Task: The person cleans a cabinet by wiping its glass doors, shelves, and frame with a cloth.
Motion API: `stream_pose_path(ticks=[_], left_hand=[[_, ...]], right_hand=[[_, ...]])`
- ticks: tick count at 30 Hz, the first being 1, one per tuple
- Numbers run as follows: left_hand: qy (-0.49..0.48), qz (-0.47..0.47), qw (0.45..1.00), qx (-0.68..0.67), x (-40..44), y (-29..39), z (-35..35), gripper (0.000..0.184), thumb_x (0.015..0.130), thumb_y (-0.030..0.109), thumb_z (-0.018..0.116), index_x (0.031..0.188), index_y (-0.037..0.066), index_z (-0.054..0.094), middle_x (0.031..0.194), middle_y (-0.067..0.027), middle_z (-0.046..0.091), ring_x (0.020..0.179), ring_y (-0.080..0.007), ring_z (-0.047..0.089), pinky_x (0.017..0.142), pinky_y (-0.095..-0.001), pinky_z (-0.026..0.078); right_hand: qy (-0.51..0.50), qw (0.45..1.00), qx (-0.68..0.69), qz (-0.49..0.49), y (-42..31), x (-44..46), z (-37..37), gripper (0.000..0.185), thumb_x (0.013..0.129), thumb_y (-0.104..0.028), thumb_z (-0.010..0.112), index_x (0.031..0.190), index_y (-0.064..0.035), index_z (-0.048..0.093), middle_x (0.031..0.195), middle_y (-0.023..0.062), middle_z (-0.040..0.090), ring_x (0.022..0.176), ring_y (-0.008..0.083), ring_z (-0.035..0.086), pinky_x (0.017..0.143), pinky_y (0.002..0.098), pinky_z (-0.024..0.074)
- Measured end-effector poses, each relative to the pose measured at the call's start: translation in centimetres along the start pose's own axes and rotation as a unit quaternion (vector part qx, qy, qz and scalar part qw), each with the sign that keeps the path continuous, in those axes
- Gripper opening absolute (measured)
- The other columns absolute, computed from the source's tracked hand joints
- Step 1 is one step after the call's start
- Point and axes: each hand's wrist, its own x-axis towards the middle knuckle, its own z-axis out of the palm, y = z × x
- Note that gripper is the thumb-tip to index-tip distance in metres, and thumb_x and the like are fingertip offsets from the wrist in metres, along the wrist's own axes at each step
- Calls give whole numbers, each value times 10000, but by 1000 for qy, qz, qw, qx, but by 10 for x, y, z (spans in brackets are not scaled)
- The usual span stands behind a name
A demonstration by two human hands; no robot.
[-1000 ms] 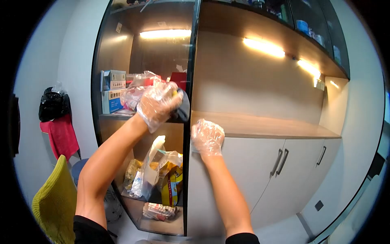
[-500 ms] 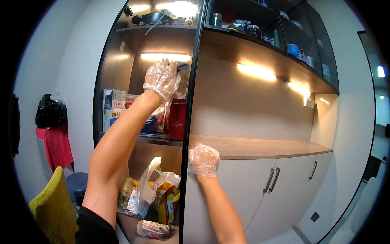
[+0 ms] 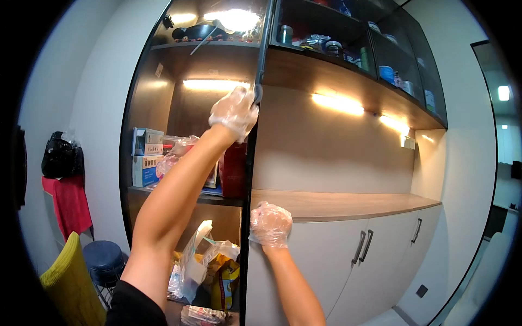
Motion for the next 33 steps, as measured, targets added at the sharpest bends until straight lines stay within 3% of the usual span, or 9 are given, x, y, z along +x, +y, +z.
stream_pose_path(ticks=[5, 13, 14, 16, 19, 23, 27, 29, 33], left_hand=[[91, 109, 988, -61, -82, -7, 5, 304, 898, 267, 697, 1153, 103, 718, 1145, -72, 657, 954, -307, 719, 770, -431, 605], [-16, 297, 952, 77, -83, -42, -20, 224, 863, 205, 746, 1062, 111, 706, 1022, -73, 646, 863, -291, 734, 671, -408, 611], [73, 304, 946, 85, -73, -47, -27, 275, 842, 221, 788, 1086, 119, 712, 1006, -82, 652, 817, -294, 735, 636, -387, 607], [217, 245, 945, -15, -41, -47, -35, 329, 845, 249, 810, 1141, 126, 735, 1049, -101, 686, 815, -310, 736, 656, -421, 602], [173, 20, 984, -49, 19, -11, -50, 299, 950, 322, 695, 1220, 200, 742, 1136, -100, 684, 947, -306, 736, 796, -446, 599], [85, -93, 990, -60, 66, 25, -41, 362, 948, 382, 662, 1281, 256, 732, 1207, -110, 682, 1116, -335, 696, 974, -470, 563], [30, -90, 995, -35, 51, 42, -19, 346, 936, 388, 667, 1237, 248, 764, 1311, -126, 658, 1127, -364, 700, 978, -469, 567], [-19, -122, 985, -124, 38, 40, -16, 354, 927, 393, 677, 1232, 236, 767, 1302, -124, 661, 1120, -363, 701, 967, -460, 569], [-22, -6, 999, -31, -28, 35, -17, 316, 892, 356, 724, 1169, 211, 772, 1256, -125, 668, 1070, -347, 715, 915, -462, 571]], right_hand=[[44, 999, 14, 0, -3, -2, 3, 171, 838, -227, 612, 820, -123, 747, 757, 123, 725, 726, 348, 697, 737, 484, 542], [46, 999, 12, -12, 3, -3, 6, 141, 825, -222, 629, 814, -126, 732, 739, 113, 714, 723, 344, 693, 731, 482, 535], [47, 999, 12, -6, 3, -4, 8, 139, 837, -235, 641, 828, -130, 731, 749, 107, 718, 739, 336, 697, 743, 479, 532], [47, 999, 14, 0, 1, -5, 9, 134, 843, -249, 659, 840, -134, 729, 760, 101, 722, 753, 330, 699, 752, 475, 529], [52, 998, 23, -7, 3, -4, 7, 123, 828, -246, 673, 835, -135, 725, 760, 100, 722, 746, 333, 694, 744, 472, 529], [66, 997, 45, -11, 6, -5, 5, 102, 810, -226, 681, 816, -131, 719, 753, 103, 718, 723, 332, 685, 731, 465, 530], [80, 995, 52, -16, 7, -5, 8, 96, 801, -217, 679, 798, -125, 707, 726, 104, 702, 702, 326, 676, 719, 464, 527], [87, 994, 57, -22, 7, -6, 8, 99, 798, -218, 678, 790, -122, 701, 714, 104, 693, 693, 325, 672, 713, 464, 524], [72, 995, 71, -20, 9, -5, 5, 135, 805, -215, 650, 835, -115, 735, 741, 118, 718, 711, 338, 688, 740, 475, 538]])
